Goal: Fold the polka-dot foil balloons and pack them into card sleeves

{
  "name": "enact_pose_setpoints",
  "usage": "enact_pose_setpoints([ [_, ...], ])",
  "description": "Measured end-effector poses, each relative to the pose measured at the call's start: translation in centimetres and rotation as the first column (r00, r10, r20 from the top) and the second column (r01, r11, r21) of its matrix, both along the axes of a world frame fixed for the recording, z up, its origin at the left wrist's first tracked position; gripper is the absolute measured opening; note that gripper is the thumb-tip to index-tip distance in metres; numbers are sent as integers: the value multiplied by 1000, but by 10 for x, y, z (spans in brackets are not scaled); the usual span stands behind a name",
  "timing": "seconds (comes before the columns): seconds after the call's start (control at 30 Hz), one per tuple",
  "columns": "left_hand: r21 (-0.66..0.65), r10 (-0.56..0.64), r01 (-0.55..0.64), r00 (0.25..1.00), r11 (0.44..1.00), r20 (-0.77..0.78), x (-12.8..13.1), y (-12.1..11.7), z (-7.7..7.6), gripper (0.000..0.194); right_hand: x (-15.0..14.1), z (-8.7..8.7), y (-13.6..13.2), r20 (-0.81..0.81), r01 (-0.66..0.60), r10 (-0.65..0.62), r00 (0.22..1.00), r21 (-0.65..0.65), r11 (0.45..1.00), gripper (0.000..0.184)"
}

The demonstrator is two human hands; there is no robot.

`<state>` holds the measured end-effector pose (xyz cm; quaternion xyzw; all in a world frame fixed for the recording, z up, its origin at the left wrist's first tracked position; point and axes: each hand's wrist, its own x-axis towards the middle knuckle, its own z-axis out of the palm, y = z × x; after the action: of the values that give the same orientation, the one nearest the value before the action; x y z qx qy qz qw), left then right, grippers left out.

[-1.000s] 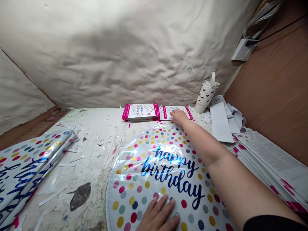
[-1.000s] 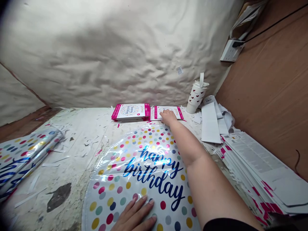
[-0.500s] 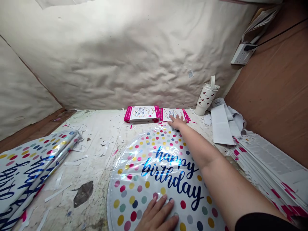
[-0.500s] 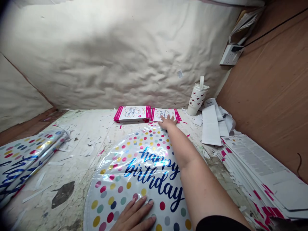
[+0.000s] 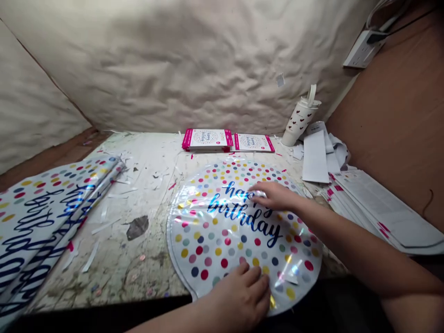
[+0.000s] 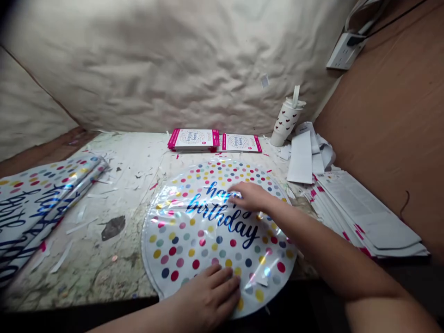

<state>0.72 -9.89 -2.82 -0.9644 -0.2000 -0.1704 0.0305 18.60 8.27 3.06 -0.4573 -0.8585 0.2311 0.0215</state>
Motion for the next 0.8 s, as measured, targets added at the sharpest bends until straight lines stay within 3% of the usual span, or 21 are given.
enact_pose_setpoints([
  [0.1,-108,-7,-1,997,994,-73,-2,-12,8,11,30,-2,-87,-220,-315,266,939,-230,921,32],
  [0.2,-236,85,-109,990,966,-111,-6,-12,14,10,50,-16,-142,-259,-317,268,928,-172,933,49],
  [0.3,-259,120,-149,985,954,-124,-5,-8,17,13,55,-32,-167,-152,-249,247,957,5,969,56],
  [0.4,-173,55,-83,986,982,-159,-2,-13,13,22,56,-43,-178,-63,-282,293,954,141,949,51],
  [0.47,-174,18,-48,985,984,-171,-1,-18,9,15,57,-45,-182,-51,-295,306,951,161,942,54],
  [0.53,-309,64,-99,991,946,-121,-2,-17,9,13,60,-45,-183,-86,-256,268,960,128,958,59],
  [0.57,-437,129,-153,988,887,-84,-2,-13,10,12,61,-43,-181,-121,-224,234,965,93,970,61],
  [0.6,-593,206,-201,977,780,-60,-3,-6,13,11,62,-40,-178,-162,-190,195,967,48,981,62],
  [0.67,-874,335,-229,939,429,-82,-4,14,21,13,60,-32,-170,-234,-142,122,964,-69,987,61],
  [0.7,-949,361,-206,926,237,-111,-4,26,26,19,58,-27,-165,-258,-126,91,962,-125,984,61],
  [0.73,-980,372,-179,918,91,-133,-4,37,31,24,54,-23,-160,-269,-109,60,961,-173,979,61],
  [0.77,-988,374,-153,917,10,-138,-4,48,36,27,49,-19,-155,-267,-84,26,963,-208,975,60],
  [0.8,-991,375,-134,918,-18,-131,-3,56,41,28,43,-16,-151,-258,-51,-9,966,-225,973,57],
])
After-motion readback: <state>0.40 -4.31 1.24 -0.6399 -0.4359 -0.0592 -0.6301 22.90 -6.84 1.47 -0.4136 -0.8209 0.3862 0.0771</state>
